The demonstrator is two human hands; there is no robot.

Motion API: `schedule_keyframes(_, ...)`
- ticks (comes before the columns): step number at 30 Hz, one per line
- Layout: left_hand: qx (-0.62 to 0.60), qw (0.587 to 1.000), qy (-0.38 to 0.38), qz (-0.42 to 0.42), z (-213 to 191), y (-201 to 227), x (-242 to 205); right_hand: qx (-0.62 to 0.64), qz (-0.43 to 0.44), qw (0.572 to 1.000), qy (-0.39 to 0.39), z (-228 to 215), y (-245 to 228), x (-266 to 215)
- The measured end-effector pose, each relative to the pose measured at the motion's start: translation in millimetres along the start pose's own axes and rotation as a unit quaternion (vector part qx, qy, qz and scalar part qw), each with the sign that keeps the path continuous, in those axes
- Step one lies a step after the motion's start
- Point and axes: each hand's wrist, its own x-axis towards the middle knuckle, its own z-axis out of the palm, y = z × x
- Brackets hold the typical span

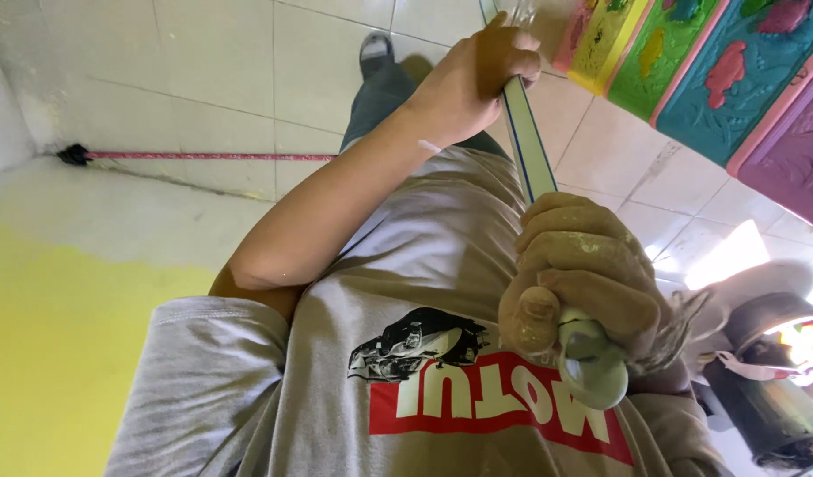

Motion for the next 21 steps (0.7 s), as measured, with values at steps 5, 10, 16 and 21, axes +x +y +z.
schedule_keyframes(5,0.006,0.998,-0.06,0.002,-10,-33,27,-0.003,0.012,0.997,0.075,12,13,28)
schedule_keyframes(10,-0.016,0.995,-0.084,0.057,-37,-46,56,-0.025,-0.087,0.948,0.305,53,33,65)
schedule_keyframes(16,-0.015,0.987,-0.154,0.036,-81,-55,92,-0.062,-0.018,0.972,0.227,59,34,113)
schedule_keyframes(21,-0.037,0.985,-0.13,0.111,-97,-69,128,-0.071,-0.031,0.946,0.314,78,50,137)
